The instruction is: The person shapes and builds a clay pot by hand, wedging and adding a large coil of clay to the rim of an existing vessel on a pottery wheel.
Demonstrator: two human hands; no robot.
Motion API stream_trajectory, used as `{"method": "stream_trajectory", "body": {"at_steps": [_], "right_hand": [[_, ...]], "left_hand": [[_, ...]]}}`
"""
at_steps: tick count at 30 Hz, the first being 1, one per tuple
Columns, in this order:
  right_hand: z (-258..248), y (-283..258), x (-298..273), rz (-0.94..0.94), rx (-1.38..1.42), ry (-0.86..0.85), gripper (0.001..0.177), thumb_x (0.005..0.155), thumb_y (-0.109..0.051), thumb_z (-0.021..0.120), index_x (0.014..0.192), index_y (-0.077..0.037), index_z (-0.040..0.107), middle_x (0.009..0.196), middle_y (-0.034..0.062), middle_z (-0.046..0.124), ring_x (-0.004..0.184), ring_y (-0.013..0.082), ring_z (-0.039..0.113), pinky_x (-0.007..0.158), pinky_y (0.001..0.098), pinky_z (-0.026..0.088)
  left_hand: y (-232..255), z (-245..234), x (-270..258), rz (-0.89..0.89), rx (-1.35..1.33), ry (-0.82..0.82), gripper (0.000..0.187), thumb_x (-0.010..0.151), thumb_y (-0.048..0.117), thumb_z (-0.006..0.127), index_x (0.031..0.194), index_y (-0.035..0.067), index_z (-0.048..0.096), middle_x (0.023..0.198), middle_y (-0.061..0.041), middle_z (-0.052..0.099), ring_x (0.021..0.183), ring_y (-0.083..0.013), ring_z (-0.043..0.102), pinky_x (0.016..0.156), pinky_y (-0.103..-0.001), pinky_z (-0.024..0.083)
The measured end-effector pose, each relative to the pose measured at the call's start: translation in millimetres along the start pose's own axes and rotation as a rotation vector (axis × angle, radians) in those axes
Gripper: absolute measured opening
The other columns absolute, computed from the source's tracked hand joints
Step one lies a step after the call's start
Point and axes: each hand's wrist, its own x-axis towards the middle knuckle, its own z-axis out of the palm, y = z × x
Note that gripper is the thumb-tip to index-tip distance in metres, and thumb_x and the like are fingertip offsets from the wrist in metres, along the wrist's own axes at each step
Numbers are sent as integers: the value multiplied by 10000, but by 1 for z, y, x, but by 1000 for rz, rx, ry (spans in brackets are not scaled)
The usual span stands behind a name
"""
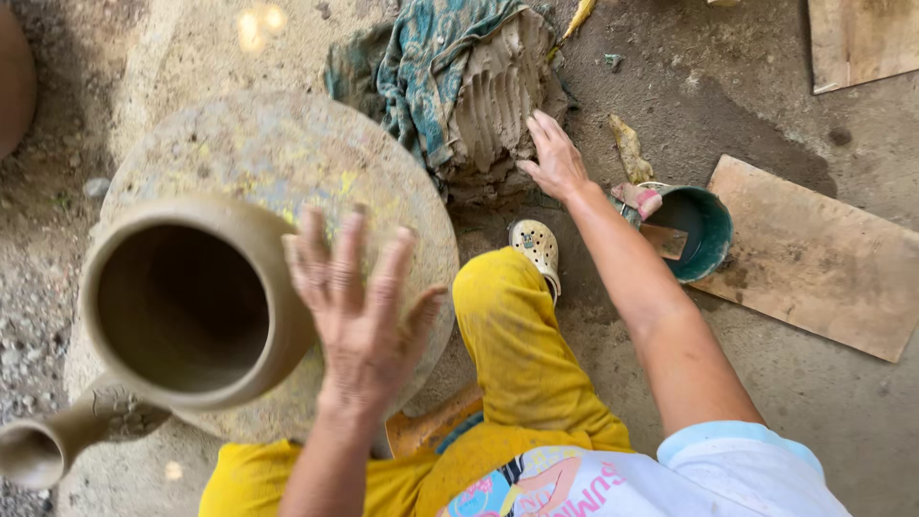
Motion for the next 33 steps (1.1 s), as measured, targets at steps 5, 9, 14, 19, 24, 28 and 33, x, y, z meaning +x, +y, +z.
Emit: {"method": "stream_trajectory", "body": {"at_steps": [5, 9, 14, 19, 24, 28, 33], "right_hand": [[-3, 12, 108, -70, -42, 185, 954, 864, -256, 829, 1606, -36, 273, 1660, 185, 236, 1520, 343, 286, 1259, 453, 244], [13, 12, 138, -9, 35, 149, 917, 851, -216, 849, 1592, -51, 334, 1633, 179, 328, 1473, 342, 369, 1242, 395, 322], [32, 17, 135, -31, 105, 176, 750, 801, -211, 900, 1442, -118, 522, 1482, 118, 527, 1399, 279, 496, 1242, 346, 381], [29, 7, 116, -152, -25, 204, 857, 623, -339, 990, 1289, -41, 541, 1295, 173, 568, 1260, 333, 528, 1136, 412, 426], [37, 1, 90, -182, -193, 269, 872, 522, -369, 1004, 1209, -49, 572, 1186, 156, 596, 1167, 327, 548, 1039, 443, 455], [60, 9, 80, -33, -212, 101, 586, 696, -239, 938, 1157, -105, 602, 1165, 113, 614, 1132, 274, 551, 1009, 423, 471], [91, 34, 67, 77, -116, 28, 440, 682, -155, 896, 1046, -96, 657, 1051, 122, 647, 1040, 288, 560, 929, 493, 472]], "left_hand": [[12, 39, 30, -88, -151, -101, 549, 889, 234, 826, 1388, 156, 610, 1594, -163, 381, 1554, -481, 239, 1255, -692, 215], [0, 69, 42, -158, -204, -104, 566, 878, 172, 840, 1388, 137, 598, 1590, -192, 374, 1548, -504, 230, 1257, -674, 236], [-14, 101, 60, -238, -246, -153, 564, 867, 126, 826, 1386, 137, 606, 1594, -199, 374, 1555, -505, 231, 1268, -636, 253], [-7, 102, 76, -217, -299, -131, 540, 882, 121, 833, 1377, 137, 620, 1592, -183, 380, 1566, -486, 229, 1288, -618, 246], [-13, 94, 71, -249, -267, -120, 535, 876, 103, 823, 1373, 127, 627, 1603, -190, 385, 1582, -470, 230, 1294, -594, 258], [-9, 91, 60, -309, -274, -134, 522, 876, 98, 825, 1360, 116, 632, 1603, -193, 395, 1580, -466, 228, 1281, -589, 257], [-7, 90, 49, -331, -278, -134, 517, 860, 93, 796, 1352, 117, 637, 1597, -188, 404, 1582, -457, 236, 1283, -573, 272]]}}
